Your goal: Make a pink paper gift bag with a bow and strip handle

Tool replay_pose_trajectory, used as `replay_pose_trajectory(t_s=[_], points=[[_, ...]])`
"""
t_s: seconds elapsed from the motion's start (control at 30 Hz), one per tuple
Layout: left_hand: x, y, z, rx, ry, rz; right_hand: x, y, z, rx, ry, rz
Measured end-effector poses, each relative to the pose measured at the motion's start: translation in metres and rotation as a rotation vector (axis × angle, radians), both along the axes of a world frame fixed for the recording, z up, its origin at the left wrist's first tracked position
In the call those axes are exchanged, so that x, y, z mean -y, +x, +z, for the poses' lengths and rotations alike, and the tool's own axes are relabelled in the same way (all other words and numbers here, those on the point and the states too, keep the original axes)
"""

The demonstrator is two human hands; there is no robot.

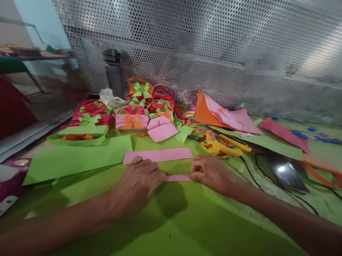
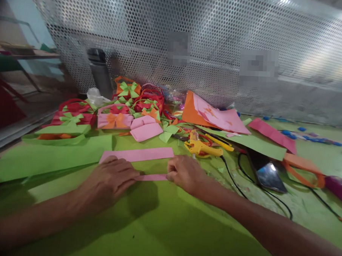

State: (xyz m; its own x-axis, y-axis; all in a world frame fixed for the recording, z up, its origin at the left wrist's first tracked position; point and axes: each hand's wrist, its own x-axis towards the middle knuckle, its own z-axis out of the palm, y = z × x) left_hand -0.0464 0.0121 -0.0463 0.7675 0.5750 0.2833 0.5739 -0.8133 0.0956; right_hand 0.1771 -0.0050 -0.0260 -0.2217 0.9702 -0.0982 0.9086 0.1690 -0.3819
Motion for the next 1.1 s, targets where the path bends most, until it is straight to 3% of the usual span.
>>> replay_pose_trajectory(t_s=[0.1,0.3,0.53,0.9,1.1], points=[[-0.005,0.003,-0.003,0.084,-0.115,0.025,0.001,-0.001,-0.003,-0.039,0.010,0.011],[-0.008,0.006,-0.005,0.104,-0.124,0.030,0.005,-0.009,-0.011,-0.113,0.058,0.085],[-0.009,0.000,0.005,0.005,-0.211,0.068,0.008,-0.008,-0.018,-0.116,0.085,0.097],[-0.021,-0.011,0.023,-0.074,-0.532,0.276,0.009,-0.006,-0.022,-0.106,0.185,0.107],[-0.029,-0.013,0.028,-0.051,-0.600,0.342,0.008,-0.004,-0.025,-0.130,0.207,0.110]])
